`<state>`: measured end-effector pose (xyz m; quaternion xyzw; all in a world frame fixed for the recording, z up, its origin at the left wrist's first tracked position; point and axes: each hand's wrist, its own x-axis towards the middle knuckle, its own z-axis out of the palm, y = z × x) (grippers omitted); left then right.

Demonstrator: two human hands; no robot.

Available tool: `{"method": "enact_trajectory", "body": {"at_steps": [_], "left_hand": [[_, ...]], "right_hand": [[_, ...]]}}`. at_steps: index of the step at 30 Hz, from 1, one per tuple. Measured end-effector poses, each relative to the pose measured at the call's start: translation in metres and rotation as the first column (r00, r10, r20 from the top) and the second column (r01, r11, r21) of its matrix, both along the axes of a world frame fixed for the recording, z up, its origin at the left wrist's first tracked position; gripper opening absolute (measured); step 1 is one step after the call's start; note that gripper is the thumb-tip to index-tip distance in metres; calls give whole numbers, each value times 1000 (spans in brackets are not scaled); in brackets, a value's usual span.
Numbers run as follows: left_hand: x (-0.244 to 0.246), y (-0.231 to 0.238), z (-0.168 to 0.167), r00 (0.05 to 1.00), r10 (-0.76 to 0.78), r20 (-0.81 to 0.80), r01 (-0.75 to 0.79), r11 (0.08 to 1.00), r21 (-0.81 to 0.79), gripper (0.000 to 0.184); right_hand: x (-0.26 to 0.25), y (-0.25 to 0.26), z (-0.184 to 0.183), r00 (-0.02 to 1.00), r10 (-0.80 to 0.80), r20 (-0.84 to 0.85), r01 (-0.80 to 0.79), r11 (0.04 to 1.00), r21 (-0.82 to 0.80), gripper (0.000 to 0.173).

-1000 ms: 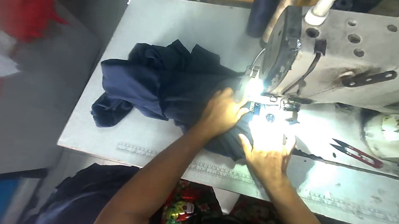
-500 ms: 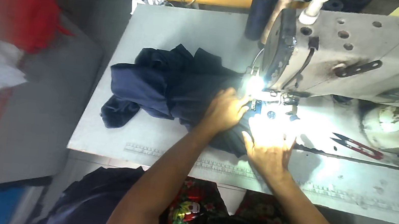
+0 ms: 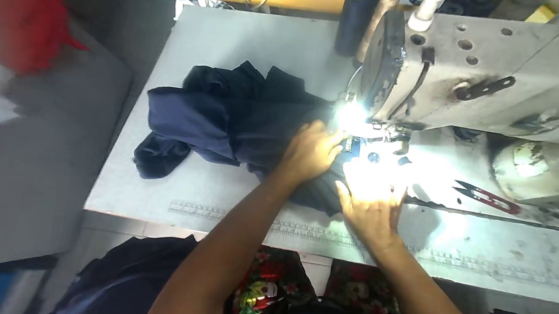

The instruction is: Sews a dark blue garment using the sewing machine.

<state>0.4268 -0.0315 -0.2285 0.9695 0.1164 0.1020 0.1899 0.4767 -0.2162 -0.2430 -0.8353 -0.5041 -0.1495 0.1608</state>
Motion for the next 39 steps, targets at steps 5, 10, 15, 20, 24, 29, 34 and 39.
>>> {"method": "enact_trajectory", "body": {"at_steps": [5, 10, 15, 20, 24, 29, 34, 39], "left_hand": [[-1, 1, -3, 999, -20, 38, 19, 999, 32, 34], [-2, 2, -4, 999, -37, 10, 36, 998, 51, 38], [0, 2, -4, 1000, -27, 7, 26, 997, 68, 38], [1, 5, -1, 999, -31, -37, 33, 996, 77, 39], [2, 6, -2, 999, -38, -31, 41, 995, 91, 38], [0, 2, -3, 998, -19, 54, 12, 992, 127, 33], [-21, -19, -1, 964, -63, 258, 40, 995, 94, 21], [-40, -31, -6, 983, -48, 178, 60, 996, -64, 28]], "right_hand": [[0, 1, -1, 1000, 6, 20, -6, 1000, -2, 39], [0, 1, -2, 1000, 5, 7, -5, 1000, 4, 40], [1, 1, -1, 1000, 3, -24, -3, 1000, -4, 41], [2, 3, 0, 1000, -2, -3, 2, 1000, -9, 42], [2, 3, 0, 1000, 3, -30, -3, 1000, -18, 42], [3, 3, -1, 999, 6, -50, -6, 1000, -1, 42], [3, 0, 0, 995, 29, -91, -27, 999, 29, 39], [2, -5, -1, 995, 85, -45, -82, 994, 74, 37]]}}
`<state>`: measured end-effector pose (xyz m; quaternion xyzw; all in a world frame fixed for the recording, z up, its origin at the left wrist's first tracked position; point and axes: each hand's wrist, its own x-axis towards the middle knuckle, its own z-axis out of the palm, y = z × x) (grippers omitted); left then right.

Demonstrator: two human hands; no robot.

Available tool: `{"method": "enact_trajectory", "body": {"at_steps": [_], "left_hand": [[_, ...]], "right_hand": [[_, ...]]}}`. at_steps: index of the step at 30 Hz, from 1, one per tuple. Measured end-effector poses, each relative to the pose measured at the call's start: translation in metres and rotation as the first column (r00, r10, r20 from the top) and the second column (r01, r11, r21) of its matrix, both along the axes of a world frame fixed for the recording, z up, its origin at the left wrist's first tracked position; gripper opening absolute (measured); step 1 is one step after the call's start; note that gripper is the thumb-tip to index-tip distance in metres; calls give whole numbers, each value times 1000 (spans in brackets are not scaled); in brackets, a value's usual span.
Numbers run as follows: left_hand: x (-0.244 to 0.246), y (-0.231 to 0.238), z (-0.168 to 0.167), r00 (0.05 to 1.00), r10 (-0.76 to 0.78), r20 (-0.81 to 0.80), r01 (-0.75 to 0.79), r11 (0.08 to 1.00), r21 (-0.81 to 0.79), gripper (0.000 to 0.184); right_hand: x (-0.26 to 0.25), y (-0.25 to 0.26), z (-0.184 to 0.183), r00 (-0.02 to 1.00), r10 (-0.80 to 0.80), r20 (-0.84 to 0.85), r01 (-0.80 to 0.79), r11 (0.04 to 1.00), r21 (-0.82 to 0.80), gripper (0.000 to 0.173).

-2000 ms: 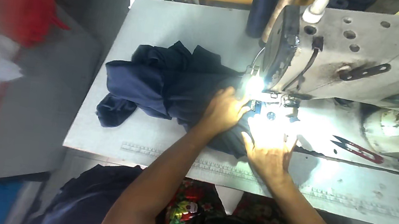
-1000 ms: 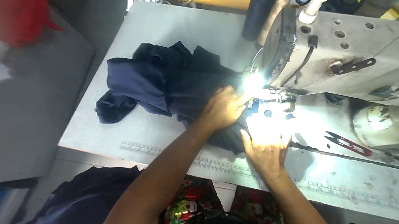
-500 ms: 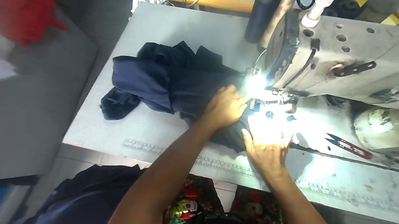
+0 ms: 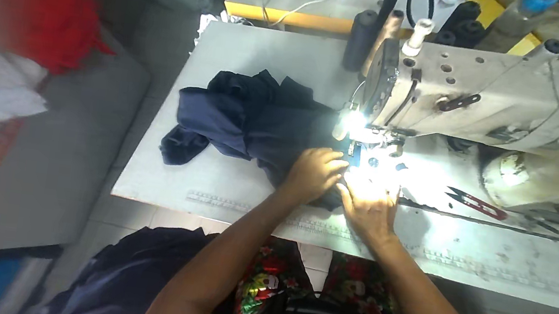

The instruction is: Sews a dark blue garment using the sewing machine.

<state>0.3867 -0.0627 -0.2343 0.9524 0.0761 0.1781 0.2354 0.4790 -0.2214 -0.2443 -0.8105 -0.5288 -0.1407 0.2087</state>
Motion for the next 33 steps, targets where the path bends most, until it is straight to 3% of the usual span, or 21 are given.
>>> {"method": "enact_trajectory", "body": {"at_steps": [6, 8, 12, 18, 25, 28, 30, 33], "left_hand": [[12, -3, 4, 997, 69, 39, -72, 996, 55, 18], [15, -2, 1, 993, 77, 86, -85, 992, 94, 17], [14, -2, 14, 994, 95, 52, -94, 995, -28, 19], [17, -1, 12, 999, 36, -10, -36, 998, 54, 18], [7, -13, -3, 996, 59, 65, -65, 993, 100, 28], [2, -10, -2, 995, 87, 46, -88, 996, 12, 33], [0, -6, 0, 994, 98, 40, -96, 994, -61, 30], [2, -6, 1, 998, 60, 30, -59, 997, -46, 27]], "right_hand": [[10, -9, 9, 992, 75, -98, -75, 997, -3, 25], [11, -13, 11, 983, 126, -129, -128, 992, -4, 31], [11, -13, 12, 966, 202, -162, -209, 978, -26, 26], [18, -8, 10, 967, 241, -88, -240, 971, 21, 15], [21, -20, 11, 972, 233, -42, -231, 972, 43, 23], [17, -24, 12, 969, 242, -57, -244, 969, -27, 33], [16, -24, 13, 967, 244, -70, -246, 969, -33, 26], [15, -17, 7, 975, 217, -47, -215, 975, 49, 17]]}}
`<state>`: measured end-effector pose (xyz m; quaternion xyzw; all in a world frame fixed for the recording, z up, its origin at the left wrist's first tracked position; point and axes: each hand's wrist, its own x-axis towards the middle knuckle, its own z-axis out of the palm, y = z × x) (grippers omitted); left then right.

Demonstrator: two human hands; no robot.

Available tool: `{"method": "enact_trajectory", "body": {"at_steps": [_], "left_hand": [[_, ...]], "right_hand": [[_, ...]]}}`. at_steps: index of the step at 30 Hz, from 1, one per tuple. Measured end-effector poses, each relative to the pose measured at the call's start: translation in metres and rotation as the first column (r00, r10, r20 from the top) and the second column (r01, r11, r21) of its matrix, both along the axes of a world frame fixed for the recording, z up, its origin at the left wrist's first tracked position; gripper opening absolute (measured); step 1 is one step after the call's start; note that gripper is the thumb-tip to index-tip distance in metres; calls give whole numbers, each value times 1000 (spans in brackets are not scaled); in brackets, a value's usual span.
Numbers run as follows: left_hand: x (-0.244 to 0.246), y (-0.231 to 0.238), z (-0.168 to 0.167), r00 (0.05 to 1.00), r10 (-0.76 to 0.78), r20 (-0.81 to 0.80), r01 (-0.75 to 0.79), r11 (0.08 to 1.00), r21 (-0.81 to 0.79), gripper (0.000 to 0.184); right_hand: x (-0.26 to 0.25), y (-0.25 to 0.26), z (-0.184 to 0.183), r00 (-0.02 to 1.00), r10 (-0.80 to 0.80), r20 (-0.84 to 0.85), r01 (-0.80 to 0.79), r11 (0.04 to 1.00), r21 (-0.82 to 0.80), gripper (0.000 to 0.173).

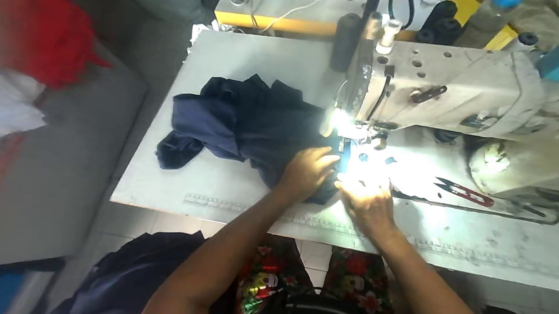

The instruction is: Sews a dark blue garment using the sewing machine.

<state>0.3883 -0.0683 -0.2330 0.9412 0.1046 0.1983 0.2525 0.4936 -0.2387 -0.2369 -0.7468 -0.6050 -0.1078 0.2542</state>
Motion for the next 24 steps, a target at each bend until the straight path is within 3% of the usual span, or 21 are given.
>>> {"method": "enact_trajectory", "body": {"at_steps": [5, 12, 16, 24], "left_hand": [[-5, 4, 9, 992, -47, -117, 53, 998, 42, 33], [-8, -5, 11, 987, -153, -50, 154, 987, 37, 35], [-8, -5, 5, 991, -120, -62, 119, 993, -12, 34], [-8, -6, -6, 994, -99, -52, 104, 990, 100, 37]], "right_hand": [[13, -16, 6, 989, 3, -145, -8, 1000, -30, 19], [2, -22, 4, 999, 36, 4, -36, 997, -66, 14], [3, -21, 1, 1000, 26, -16, -27, 999, -43, 19], [-2, -22, -5, 1000, -21, 3, 21, 1000, -24, 20]]}}
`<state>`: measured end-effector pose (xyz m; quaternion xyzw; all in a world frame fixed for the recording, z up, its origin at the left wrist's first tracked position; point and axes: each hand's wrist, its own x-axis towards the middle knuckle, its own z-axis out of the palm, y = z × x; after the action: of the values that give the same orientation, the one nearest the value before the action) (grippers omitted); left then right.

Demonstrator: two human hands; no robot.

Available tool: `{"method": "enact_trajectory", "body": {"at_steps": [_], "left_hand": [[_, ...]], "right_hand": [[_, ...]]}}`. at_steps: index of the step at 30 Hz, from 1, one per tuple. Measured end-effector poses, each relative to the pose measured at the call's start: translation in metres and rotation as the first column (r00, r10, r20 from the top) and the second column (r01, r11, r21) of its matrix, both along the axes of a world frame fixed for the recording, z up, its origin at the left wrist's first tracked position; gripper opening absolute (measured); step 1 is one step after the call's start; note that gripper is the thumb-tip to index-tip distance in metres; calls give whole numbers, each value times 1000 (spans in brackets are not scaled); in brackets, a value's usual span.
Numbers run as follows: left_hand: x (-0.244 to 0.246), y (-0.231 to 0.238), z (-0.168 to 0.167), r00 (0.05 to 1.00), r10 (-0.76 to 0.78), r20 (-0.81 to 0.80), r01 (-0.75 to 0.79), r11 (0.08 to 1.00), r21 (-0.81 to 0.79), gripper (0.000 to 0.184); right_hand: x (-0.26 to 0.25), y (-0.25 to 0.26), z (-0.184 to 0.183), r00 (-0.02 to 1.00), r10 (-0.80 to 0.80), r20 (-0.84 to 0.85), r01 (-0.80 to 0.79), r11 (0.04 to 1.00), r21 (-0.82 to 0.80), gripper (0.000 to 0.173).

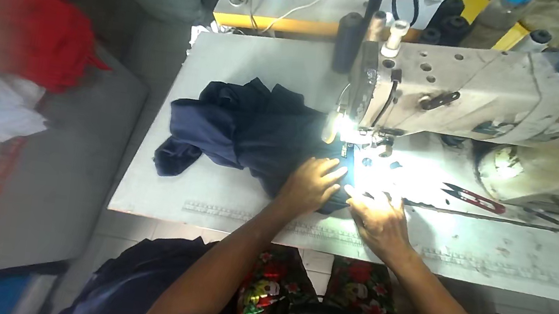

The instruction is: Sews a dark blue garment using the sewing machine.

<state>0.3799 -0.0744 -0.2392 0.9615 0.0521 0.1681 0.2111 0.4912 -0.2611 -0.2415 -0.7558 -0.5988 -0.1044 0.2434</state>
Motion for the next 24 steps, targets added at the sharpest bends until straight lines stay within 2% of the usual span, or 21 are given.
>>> {"method": "enact_trajectory", "body": {"at_steps": [19, 24], "left_hand": [[3, 4, 1, 1000, -14, 26, 14, 1000, 4, 34], [3, 4, 1, 1000, -23, 20, 23, 1000, 11, 34]], "right_hand": [[0, 4, -3, 1000, -21, -7, 21, 1000, 15, 20], [11, -11, 9, 992, -51, -113, 50, 999, -11, 24]]}}
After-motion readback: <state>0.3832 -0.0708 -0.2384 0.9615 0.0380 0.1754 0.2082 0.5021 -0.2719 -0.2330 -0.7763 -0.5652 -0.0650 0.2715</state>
